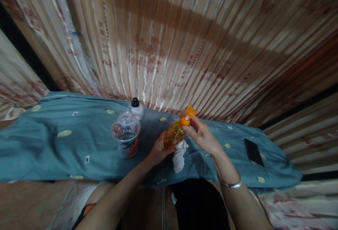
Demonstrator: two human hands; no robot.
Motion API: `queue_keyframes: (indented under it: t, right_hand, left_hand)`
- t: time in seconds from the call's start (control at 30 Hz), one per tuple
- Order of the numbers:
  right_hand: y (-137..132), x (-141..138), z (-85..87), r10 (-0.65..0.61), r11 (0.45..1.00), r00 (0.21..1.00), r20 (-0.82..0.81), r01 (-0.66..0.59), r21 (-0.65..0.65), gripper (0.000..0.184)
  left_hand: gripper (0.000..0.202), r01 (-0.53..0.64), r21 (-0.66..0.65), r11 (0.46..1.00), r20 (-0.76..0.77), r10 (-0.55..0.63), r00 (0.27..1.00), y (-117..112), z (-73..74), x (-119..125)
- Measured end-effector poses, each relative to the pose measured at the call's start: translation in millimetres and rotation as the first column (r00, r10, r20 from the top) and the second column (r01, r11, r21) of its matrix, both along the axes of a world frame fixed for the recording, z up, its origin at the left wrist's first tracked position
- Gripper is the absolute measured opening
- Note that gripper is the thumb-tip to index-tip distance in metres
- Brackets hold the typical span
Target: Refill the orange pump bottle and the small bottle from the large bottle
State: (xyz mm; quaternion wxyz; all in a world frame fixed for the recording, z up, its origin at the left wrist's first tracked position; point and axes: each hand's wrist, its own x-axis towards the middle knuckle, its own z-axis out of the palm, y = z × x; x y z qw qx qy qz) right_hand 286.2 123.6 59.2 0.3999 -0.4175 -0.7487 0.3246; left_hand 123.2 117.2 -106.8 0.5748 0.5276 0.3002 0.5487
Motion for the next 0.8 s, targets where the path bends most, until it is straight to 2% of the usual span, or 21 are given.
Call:
queue_keyframes:
  t: [0.1, 0.17, 0.27, 0.33, 0.4, 0.47, 0.53, 0.6, 0.7, 0.8]
  right_hand:
    - [-2.7, -7.5, -7.3, -0.200, 0.979, 0.980, 0.012, 0.199, 0.045, 0.042]
    - [-4.4, -10.0, -8.7, -0.252, 0.967, 0.968, -0.004, 0.252, 0.040, 0.048]
    - [-4.1, -6.4, -3.7, -0.115, 0.993, 0.992, -0.056, 0.116, 0.014, 0.055]
    - [-2.6, -2.8, 1.0, 0.003, 1.000, 0.999, -0.049, -0.003, -0.005, 0.050]
    - [-1.6, -2.3, 3.0, 0.024, 1.000, 1.000, -0.005, -0.024, -0.013, 0.044]
    - [-1.9, -5.7, 1.6, -0.085, 0.996, 0.996, 0.020, 0.084, 0.009, 0.044]
    - [-3.5, -10.3, -1.3, -0.241, 0.970, 0.970, 0.021, 0.240, 0.038, 0.048]
    - [-5.1, -12.3, -2.9, -0.299, 0.953, 0.954, 0.016, 0.298, 0.045, 0.055]
    - [-5.3, -7.9, -0.6, -0.148, 0.988, 0.989, -0.011, 0.148, 0.033, 0.063]
    - [-3.4, -2.9, 3.1, 0.003, 1.000, 1.000, -0.001, -0.003, 0.005, 0.051]
  left_hand:
    - [0.047, -0.004, 0.058, 0.998, -0.033, 0.005, 0.999, -0.2, 0.1, -0.8]
    - [0.046, -0.008, 0.076, 0.997, -0.050, 0.012, 0.999, -0.5, 0.6, -1.7]
    - [0.046, -0.007, 0.092, 0.996, -0.070, 0.014, 0.997, -1.1, 2.8, -3.0]
    - [0.047, -0.004, 0.101, 0.995, -0.074, 0.012, 0.997, -1.2, 4.3, -3.3]
    - [0.046, -0.003, 0.107, 0.994, -0.074, 0.011, 0.997, -1.1, 4.5, -2.7]
    - [0.046, -0.005, 0.110, 0.994, -0.070, 0.013, 0.997, -0.6, 3.4, -1.6]
    - [0.046, -0.002, 0.113, 0.994, -0.065, 0.009, 0.998, -0.2, 1.5, -0.6]
    - [0.046, 0.000, 0.115, 0.993, -0.063, 0.007, 0.998, 0.2, -0.1, -0.4]
    - [0.047, -0.005, 0.119, 0.993, -0.065, 0.013, 0.998, 0.4, -0.9, -1.1]
    - [0.048, 0.002, 0.127, 0.992, -0.063, 0.006, 0.998, 0.6, -0.8, -1.5]
